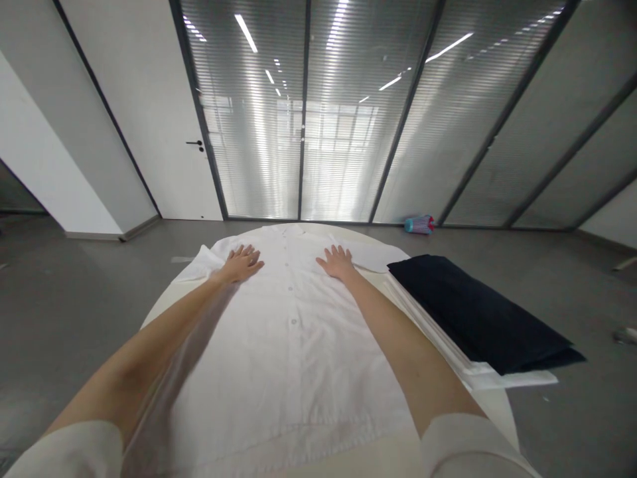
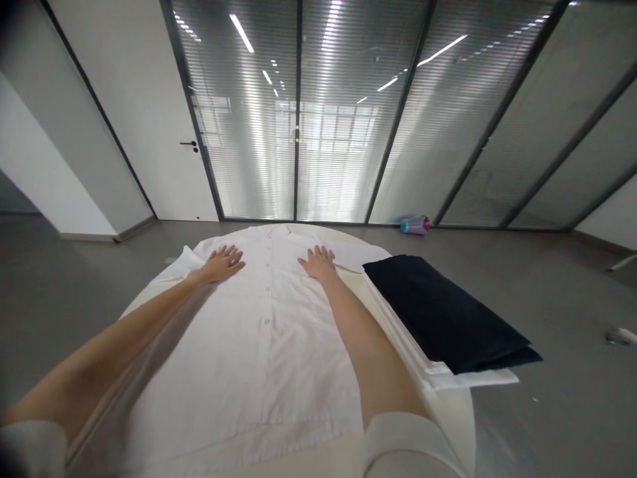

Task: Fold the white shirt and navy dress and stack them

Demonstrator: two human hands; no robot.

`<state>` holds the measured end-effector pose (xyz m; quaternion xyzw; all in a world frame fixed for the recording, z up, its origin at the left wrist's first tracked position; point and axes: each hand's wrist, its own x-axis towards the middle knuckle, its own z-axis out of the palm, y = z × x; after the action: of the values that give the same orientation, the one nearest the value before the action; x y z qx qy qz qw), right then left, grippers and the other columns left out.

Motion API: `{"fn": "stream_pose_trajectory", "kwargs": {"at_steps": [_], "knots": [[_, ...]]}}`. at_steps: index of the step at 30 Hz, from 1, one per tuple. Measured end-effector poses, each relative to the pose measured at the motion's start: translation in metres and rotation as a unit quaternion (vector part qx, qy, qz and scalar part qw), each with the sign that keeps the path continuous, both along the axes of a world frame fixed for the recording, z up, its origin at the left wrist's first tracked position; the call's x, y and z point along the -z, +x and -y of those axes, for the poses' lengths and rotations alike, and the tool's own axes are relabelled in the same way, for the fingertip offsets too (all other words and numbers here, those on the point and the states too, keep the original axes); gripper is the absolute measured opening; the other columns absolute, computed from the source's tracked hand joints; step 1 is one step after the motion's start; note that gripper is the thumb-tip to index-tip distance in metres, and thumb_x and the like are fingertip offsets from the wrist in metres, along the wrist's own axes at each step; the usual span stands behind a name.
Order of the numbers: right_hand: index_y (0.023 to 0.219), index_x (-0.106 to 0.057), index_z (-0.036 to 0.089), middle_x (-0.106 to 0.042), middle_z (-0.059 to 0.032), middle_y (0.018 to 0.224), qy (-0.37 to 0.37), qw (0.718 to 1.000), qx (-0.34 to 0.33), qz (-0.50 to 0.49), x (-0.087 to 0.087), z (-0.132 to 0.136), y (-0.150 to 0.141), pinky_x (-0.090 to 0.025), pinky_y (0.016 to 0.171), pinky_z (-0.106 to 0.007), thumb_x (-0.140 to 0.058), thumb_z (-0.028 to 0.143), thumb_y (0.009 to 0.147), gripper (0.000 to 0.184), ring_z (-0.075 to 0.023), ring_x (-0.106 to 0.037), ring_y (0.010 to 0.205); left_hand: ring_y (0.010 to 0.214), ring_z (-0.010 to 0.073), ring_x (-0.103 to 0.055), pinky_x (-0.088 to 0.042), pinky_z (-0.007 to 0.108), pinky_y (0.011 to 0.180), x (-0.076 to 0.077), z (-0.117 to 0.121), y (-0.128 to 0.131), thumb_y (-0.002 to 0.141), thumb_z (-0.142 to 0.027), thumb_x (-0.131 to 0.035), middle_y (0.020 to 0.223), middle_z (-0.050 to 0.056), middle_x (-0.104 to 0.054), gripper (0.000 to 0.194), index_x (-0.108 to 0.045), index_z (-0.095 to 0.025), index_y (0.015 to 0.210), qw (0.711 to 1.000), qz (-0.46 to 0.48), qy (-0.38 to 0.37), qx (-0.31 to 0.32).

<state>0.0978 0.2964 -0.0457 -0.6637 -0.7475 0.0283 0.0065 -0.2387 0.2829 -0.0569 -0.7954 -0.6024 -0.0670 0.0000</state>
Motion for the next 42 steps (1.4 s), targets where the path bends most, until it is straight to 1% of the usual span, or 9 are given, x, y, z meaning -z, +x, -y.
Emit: {"fn": "stream_pose_trajectory", "kwargs": {"at_steps": [5, 9, 12, 16, 21, 28, 33, 37, 42], "knots": [[0.137, -0.052, 0.015, -0.05, -0.0176, 0.144, 0.083, 0.991, -0.109, -0.006, -0.029, 0.056, -0.018, -0.03, 0.11, -0.041, -0.045, 0.036, 0.1, 0.043, -0.0301, -0.044, 0.133, 0.126, 0.029, -0.054, -0.04, 0.043, 0.109, -0.021, 0.081, 0.034, 0.094, -0.048, -0.052, 0.138, 0.01, -0.058, 0.043, -0.065, -0.023, 0.126, 0.987, 0.051, 0.048, 0.143], [0.1, -0.065, 0.018, -0.068, -0.0073, 0.099, -0.006, 0.958, -0.274, -0.081, -0.049, 0.131, -0.037, -0.041, 0.077, -0.029, -0.058, 0.042, 0.096, 0.025, -0.0199, -0.062, 0.089, 0.106, 0.0213, -0.063, -0.049, 0.033, 0.095, -0.037, 0.173, 0.048, 0.093, -0.038, -0.057, 0.12, 0.008, -0.064, 0.03, -0.068, -0.024, 0.117, 0.955, 0.109, -0.01, 0.277], [0.088, -0.064, 0.019, -0.066, -0.0013, 0.084, -0.116, 0.899, -0.411, -0.098, -0.055, 0.196, -0.038, -0.036, 0.063, -0.025, -0.068, 0.054, 0.087, 0.036, -0.0153, -0.058, 0.072, 0.098, 0.0209, -0.063, -0.05, 0.033, 0.088, -0.043, 0.233, 0.045, 0.088, -0.035, -0.067, 0.111, 0.006, -0.065, 0.023, -0.07, -0.025, 0.108, 0.948, 0.107, -0.03, 0.299], [0.091, -0.063, 0.018, -0.066, -0.0029, 0.088, -0.076, 0.872, -0.48, -0.057, -0.048, 0.263, -0.029, -0.04, 0.071, -0.029, -0.071, 0.054, 0.085, 0.037, -0.0183, -0.06, 0.079, 0.093, 0.0202, -0.062, -0.05, 0.033, 0.083, -0.039, 0.286, 0.043, 0.086, -0.032, -0.071, 0.105, 0.005, -0.065, 0.023, -0.067, -0.027, 0.108, 0.947, 0.1, -0.043, 0.303], [0.096, -0.064, 0.018, -0.066, -0.0043, 0.092, 0.022, 0.878, -0.476, -0.036, -0.035, 0.288, -0.023, -0.042, 0.079, -0.031, -0.061, 0.037, 0.097, 0.019, -0.0183, -0.06, 0.086, 0.083, 0.0189, -0.061, -0.05, 0.032, 0.073, -0.026, 0.306, 0.049, 0.094, -0.023, -0.059, 0.092, 0.005, -0.066, 0.007, -0.066, -0.024, 0.093, 0.945, 0.086, 0.007, 0.317], [0.085, -0.064, 0.018, -0.065, -0.0034, 0.084, 0.087, 0.867, -0.491, -0.019, -0.033, 0.285, -0.026, -0.04, 0.075, -0.032, -0.052, 0.029, 0.1, 0.023, -0.0165, -0.058, 0.077, 0.075, 0.0199, -0.06, -0.048, 0.035, 0.067, -0.015, 0.303, 0.057, 0.089, -0.021, -0.063, 0.087, 0.004, -0.065, 0.002, -0.062, -0.023, 0.088, 0.942, 0.044, 0.057, 0.328], [0.083, -0.064, 0.018, -0.066, -0.0026, 0.083, 0.096, 0.866, -0.49, -0.02, -0.034, 0.288, -0.025, -0.04, 0.074, -0.032, -0.053, 0.029, 0.1, 0.023, -0.0169, -0.058, 0.077, 0.071, 0.02, -0.06, -0.049, 0.034, 0.066, -0.016, 0.307, 0.054, 0.078, -0.005, -0.06, 0.086, 0.004, -0.064, 0.024, -0.062, -0.022, 0.095, 0.943, 0.031, 0.051, 0.327], [0.086, -0.065, 0.017, -0.067, -0.0028, 0.085, 0.066, 0.865, -0.497, -0.02, -0.031, 0.289, -0.025, -0.041, 0.074, -0.031, -0.053, 0.028, 0.1, 0.021, -0.0164, -0.06, 0.077, 0.093, 0.0244, -0.063, -0.054, 0.039, 0.08, -0.03, 0.326, 0.054, 0.084, -0.005, -0.054, 0.104, 0.01, -0.065, 0.045, -0.057, -0.025, 0.125, 0.936, 0.089, 0.077, 0.333], [0.091, -0.064, 0.016, -0.068, -0.0038, 0.086, 0.054, 0.883, -0.464, -0.048, -0.032, 0.289, -0.025, -0.041, 0.073, -0.03, -0.048, 0.026, 0.103, 0.023, -0.0162, -0.062, 0.078, 0.12, 0.0211, -0.058, -0.049, 0.034, 0.106, -0.044, 0.35, 0.067, 0.094, -0.019, -0.058, 0.124, 0.009, -0.065, 0.043, -0.051, -0.024, 0.136, 0.873, 0.132, -0.043, 0.468]]}}
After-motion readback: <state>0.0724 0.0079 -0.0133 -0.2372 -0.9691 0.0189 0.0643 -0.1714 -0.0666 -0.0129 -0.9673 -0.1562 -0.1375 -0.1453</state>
